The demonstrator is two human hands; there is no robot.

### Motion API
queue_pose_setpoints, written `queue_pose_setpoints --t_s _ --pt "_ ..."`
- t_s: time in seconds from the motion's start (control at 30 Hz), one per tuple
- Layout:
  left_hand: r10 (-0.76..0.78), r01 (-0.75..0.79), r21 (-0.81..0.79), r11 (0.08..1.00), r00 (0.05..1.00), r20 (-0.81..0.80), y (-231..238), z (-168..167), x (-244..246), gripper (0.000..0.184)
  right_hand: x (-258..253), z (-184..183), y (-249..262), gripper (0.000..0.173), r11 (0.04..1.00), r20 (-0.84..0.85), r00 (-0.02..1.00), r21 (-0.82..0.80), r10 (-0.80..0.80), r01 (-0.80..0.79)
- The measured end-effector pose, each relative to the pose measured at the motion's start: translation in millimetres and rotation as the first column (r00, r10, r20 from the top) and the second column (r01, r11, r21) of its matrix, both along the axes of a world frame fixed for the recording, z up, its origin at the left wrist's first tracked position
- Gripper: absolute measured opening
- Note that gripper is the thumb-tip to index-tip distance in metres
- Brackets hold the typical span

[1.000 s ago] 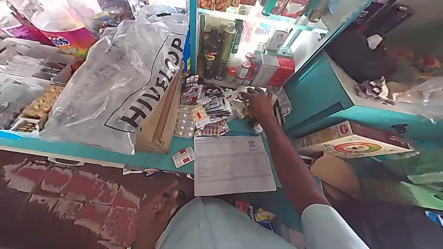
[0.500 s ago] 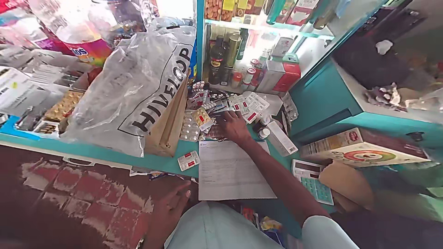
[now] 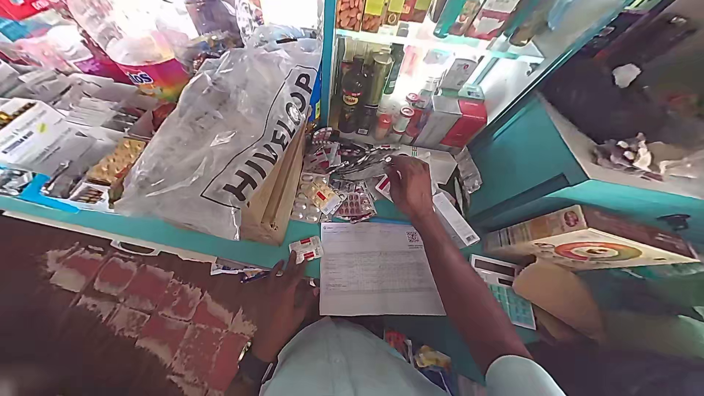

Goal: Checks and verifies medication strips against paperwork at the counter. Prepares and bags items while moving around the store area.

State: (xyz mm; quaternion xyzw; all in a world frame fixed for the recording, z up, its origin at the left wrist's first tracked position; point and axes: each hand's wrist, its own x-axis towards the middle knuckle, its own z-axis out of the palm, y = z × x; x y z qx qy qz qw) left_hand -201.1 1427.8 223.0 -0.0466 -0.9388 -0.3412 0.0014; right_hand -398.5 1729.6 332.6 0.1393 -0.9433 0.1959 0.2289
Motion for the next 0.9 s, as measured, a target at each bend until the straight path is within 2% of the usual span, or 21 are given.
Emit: queue_pose_setpoints --t_s 0.07,0.2,0.27,0.37,0.43,0.47,0.53,0.57,0.6,0.63,0.67,0.7,0.73,0.77,0.83,0.9 --pt "-0.010 0.012 -0.060 0.998 0.999 0.045 2 0 -2 0.066 8 13 7 0.031 0.992 0.038 0.999 -0.126 -0.007 0.012" --pt "-0.012 0.016 -0.073 0.997 0.999 0.053 2 -1 -1 0.067 27 28 14 0.030 0.922 -0.022 0.999 -0.386 -0.029 0.019" --pt "0.011 -0.010 0.036 0.999 1.000 -0.022 1 -2 1 0.060 40 31 15 0.028 0.871 -0.056 0.997 -0.490 -0.057 0.023" --pt "0.092 -0.003 0.389 0.921 0.973 -0.210 5 14 2 0.036 66 26 10 0.024 0.796 -0.175 0.981 -0.604 -0.080 -0.044" --pt "0.066 0.084 0.633 0.769 0.976 -0.210 12 35 0 0.031 91 19 -4 0.018 0.763 -0.263 0.963 -0.635 -0.062 -0.124" --pt "0.008 0.130 0.759 0.638 0.984 -0.175 17 44 -3 0.041 107 16 -14 0.018 0.756 -0.299 0.954 -0.632 -0.035 -0.170" --pt "-0.162 0.165 0.947 0.277 0.979 -0.123 29 52 -12 0.084 138 3 -40 0.021 0.776 -0.350 0.936 -0.579 0.041 -0.251" --pt "-0.218 0.141 0.987 0.076 0.968 -0.121 37 54 -16 0.101 152 -7 -54 0.022 0.801 -0.368 0.925 -0.525 0.092 -0.288" --pt "-0.231 0.083 0.991 -0.109 0.967 -0.106 45 58 -18 0.103 165 -16 -66 0.024 0.827 -0.367 0.919 -0.464 0.147 -0.318" --pt "-0.239 -0.006 0.958 -0.288 0.969 -0.066 52 64 -17 0.093 176 -25 -75 0.024 0.837 -0.351 0.910 -0.411 0.219 -0.360" --pt "-0.247 -0.118 0.900 -0.421 0.969 0.011 56 70 -17 0.081 186 -33 -80 0.023 0.825 -0.315 0.897 -0.379 0.310 -0.418" --pt "-0.273 -0.173 0.845 -0.505 0.961 0.034 56 73 -20 0.075 194 -37 -81 0.020 0.789 -0.249 0.876 -0.383 0.412 -0.480" --pt "-0.306 -0.208 0.807 -0.553 0.951 0.035 51 71 -23 0.072 200 -39 -80 0.022 0.735 -0.162 0.845 -0.427 0.510 -0.526" --pt "-0.327 -0.237 0.795 -0.559 0.944 0.051 47 68 -25 0.071 203 -41 -78 0.028 0.672 -0.109 0.819 -0.515 0.564 -0.531" --pt "-0.384 -0.316 0.758 -0.571 0.919 0.093 41 62 -23 0.066 203 -44 -69 0.033 0.551 -0.087 0.850 -0.726 0.520 -0.411" --pt "-0.366 -0.397 0.756 -0.520 0.903 0.223 44 61 -16 0.054 197 -42 -58 0.032 0.510 0.065 0.919 -0.846 0.388 -0.155"
